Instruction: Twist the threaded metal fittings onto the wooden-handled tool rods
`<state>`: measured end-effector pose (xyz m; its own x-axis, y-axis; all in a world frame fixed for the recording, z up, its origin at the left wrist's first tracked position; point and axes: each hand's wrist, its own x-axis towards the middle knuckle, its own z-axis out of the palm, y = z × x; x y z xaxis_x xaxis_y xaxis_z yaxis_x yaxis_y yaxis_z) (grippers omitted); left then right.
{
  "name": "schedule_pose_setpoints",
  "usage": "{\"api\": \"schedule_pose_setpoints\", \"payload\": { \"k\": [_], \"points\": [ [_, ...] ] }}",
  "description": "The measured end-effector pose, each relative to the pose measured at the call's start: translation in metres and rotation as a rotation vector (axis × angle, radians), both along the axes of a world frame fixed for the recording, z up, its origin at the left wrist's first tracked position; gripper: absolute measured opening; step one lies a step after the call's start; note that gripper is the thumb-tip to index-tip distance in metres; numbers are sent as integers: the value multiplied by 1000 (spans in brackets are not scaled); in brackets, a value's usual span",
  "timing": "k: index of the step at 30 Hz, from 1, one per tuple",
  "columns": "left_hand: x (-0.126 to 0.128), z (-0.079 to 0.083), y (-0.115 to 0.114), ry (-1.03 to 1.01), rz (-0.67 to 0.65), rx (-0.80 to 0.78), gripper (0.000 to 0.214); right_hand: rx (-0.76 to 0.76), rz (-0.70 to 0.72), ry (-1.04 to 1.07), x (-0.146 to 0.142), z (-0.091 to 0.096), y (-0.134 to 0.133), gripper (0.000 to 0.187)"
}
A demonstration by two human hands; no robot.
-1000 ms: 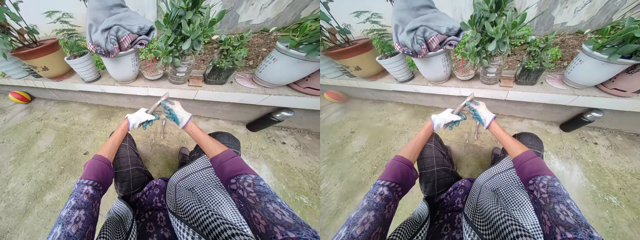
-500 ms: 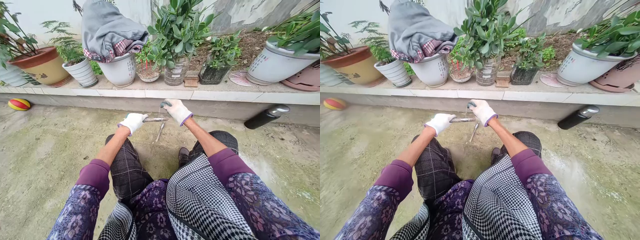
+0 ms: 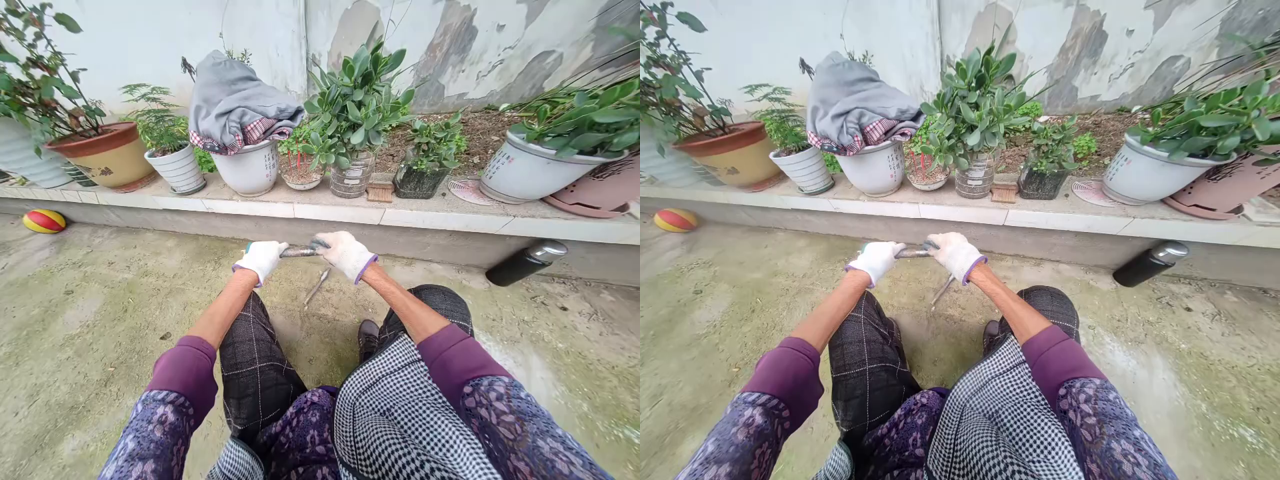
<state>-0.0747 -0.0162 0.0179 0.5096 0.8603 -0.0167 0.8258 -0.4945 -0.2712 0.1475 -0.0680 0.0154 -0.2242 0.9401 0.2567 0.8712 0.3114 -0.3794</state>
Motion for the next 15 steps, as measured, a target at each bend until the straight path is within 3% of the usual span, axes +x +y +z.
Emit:
{"api": "schedule_pose_setpoints", "payload": {
  "k": [3,6,10,15],
  "points": [
    [1,-3,-5,-54,-107,41,41,-59,-32,286,16,9,8,22],
    [4,-4,-10,-155,-110,18,38,-206,-33,584,15,7,8,24],
    [11,-2,-14,-239,-43,-77,37,-267,-86,770,-1,1,2,22],
    [17,3,-21,-355,-99,-176,31,-292,-110,936,-6,-3,13,21]
  ]
}}
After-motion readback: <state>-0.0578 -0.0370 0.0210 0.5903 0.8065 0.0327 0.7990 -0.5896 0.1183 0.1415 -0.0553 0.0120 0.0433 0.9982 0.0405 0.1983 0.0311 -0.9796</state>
